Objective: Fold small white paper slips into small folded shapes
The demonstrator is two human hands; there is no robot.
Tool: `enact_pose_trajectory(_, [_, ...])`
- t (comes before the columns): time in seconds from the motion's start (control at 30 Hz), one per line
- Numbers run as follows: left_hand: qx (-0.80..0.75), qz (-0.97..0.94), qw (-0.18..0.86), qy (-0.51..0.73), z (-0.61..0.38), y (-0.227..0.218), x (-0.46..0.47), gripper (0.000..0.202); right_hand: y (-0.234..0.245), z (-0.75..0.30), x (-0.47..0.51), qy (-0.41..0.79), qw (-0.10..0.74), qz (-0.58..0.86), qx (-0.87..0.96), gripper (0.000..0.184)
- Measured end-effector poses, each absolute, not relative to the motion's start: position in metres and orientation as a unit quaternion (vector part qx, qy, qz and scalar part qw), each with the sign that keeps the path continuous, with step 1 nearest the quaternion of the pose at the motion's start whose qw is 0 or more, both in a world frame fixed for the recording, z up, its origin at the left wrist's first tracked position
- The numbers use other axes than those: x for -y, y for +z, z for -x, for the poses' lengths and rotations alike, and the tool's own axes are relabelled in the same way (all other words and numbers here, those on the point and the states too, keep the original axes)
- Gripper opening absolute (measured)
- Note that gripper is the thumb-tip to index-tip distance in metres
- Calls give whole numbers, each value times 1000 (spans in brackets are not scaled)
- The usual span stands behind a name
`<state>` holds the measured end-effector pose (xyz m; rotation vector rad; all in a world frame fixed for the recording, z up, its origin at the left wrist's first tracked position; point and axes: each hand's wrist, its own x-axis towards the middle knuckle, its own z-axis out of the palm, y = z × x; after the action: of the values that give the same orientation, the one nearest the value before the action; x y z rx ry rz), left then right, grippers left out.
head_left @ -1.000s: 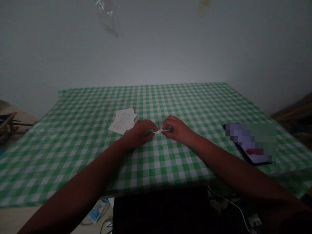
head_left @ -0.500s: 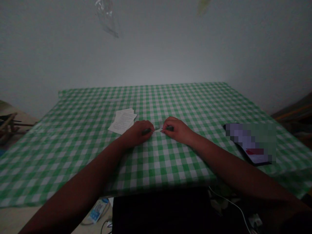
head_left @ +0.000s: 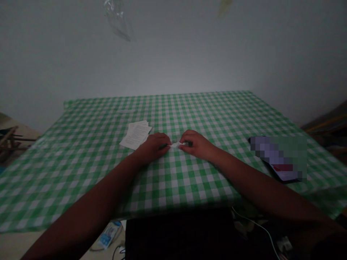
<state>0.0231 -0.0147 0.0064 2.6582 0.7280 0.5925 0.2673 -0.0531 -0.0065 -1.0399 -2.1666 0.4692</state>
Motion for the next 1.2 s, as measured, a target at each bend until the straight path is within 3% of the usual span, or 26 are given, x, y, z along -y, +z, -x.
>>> enact_pose_trajectory(0.53, [-295, -929, 164, 153, -22, 8, 14, 18, -4, -268, 56, 115, 295, 383, 868, 9])
enact_pose_trajectory(0.97, [-305, -920, 190, 156, -23, 16, 21, 10, -7, -261, 59, 117, 292, 381, 869, 12])
enact_pose_trajectory(1.2, [-290, -921, 215, 143, -20, 15, 18, 17, -3, -254, 61, 131, 285, 383, 869, 7])
